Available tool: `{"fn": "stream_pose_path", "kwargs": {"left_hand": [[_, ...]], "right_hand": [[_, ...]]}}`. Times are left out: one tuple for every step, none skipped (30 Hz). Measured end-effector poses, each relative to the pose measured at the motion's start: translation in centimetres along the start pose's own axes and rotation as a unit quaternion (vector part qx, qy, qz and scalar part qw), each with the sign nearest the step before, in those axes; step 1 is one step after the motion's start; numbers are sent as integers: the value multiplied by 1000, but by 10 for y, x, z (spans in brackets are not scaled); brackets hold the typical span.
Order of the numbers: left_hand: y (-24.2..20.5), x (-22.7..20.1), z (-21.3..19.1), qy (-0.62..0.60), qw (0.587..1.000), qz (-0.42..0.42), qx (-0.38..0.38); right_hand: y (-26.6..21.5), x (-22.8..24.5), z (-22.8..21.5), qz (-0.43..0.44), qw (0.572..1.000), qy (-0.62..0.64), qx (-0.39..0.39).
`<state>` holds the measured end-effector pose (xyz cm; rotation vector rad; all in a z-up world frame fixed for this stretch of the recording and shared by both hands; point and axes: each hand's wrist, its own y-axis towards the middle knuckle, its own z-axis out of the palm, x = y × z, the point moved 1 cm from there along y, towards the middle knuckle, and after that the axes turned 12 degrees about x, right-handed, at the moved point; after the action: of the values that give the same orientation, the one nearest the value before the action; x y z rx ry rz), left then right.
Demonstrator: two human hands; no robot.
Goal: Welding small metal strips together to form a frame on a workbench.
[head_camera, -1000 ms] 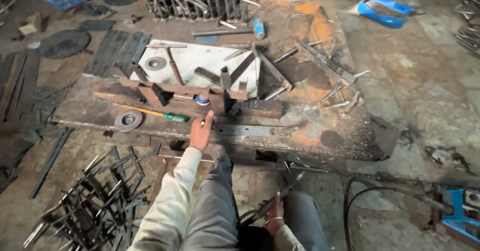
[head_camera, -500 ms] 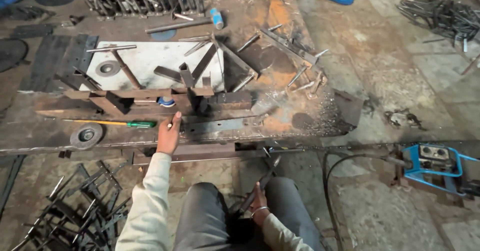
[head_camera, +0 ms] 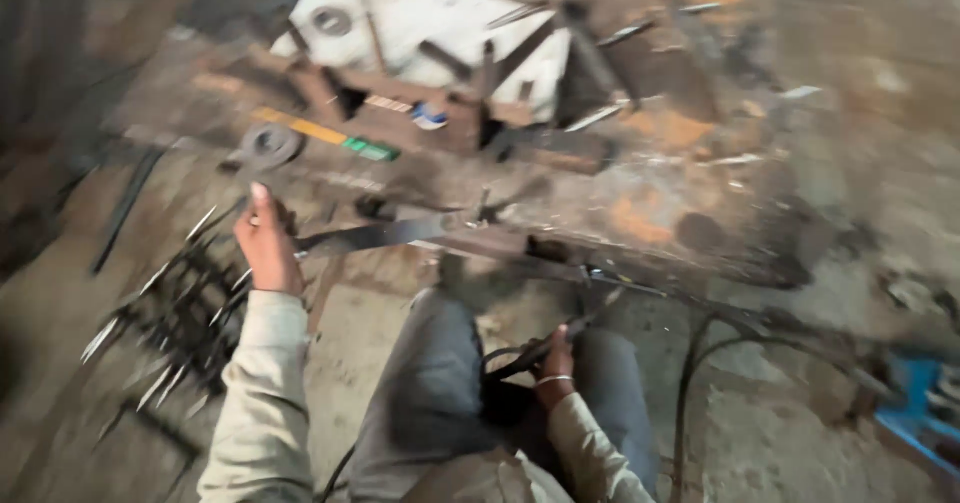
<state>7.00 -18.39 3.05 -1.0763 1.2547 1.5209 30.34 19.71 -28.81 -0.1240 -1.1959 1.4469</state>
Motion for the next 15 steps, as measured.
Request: {"fn": "stream_pose_path", "kwargs": {"left_hand": [[-13,-10,-25,9,1000,-4,-25],[-26,-21,-51,19,999,2,-45],[-38,-32,-78,30,997,12,-67],[-51,-31,-104,39,995,10,-95],[-66,-32,-128,144,985,-21,-89],[-82,-33,-151,245,964,-58,-81],[-97,-5,-173,250,960,-66,-106],[-112,24,-194,363,915,-139,-108],[-123,52,-211,464,855,-211,-101],[-144,93,-217,464,850,-221,-119],[-160,135,-219,461,854,-229,-72],[-177,178,-220,457,857,-237,-25],[-194,214,-225,456,855,-245,-33],[-212,252,-228,374,849,-374,-12],[-227,292,-226,280,825,-491,15]], "right_hand": [[7,-5,-10,17,1000,-19,8],[15,-10,-17,-8,999,3,33],[28,-14,-21,-32,997,23,62],[54,-25,-51,-13,997,4,74],[81,-35,-79,-25,989,11,144],[109,-43,-107,-37,976,22,214],[93,-34,-95,-17,975,6,223],[79,-24,-83,1,978,-19,209],[65,-12,-71,13,980,-41,194],[63,-8,-65,27,977,-55,202],[61,-3,-62,36,988,-45,141],[59,2,-58,41,995,-37,78],[57,2,-60,49,995,-45,80],[57,2,-62,50,992,-33,108],[54,6,-66,47,990,-17,133]]}}
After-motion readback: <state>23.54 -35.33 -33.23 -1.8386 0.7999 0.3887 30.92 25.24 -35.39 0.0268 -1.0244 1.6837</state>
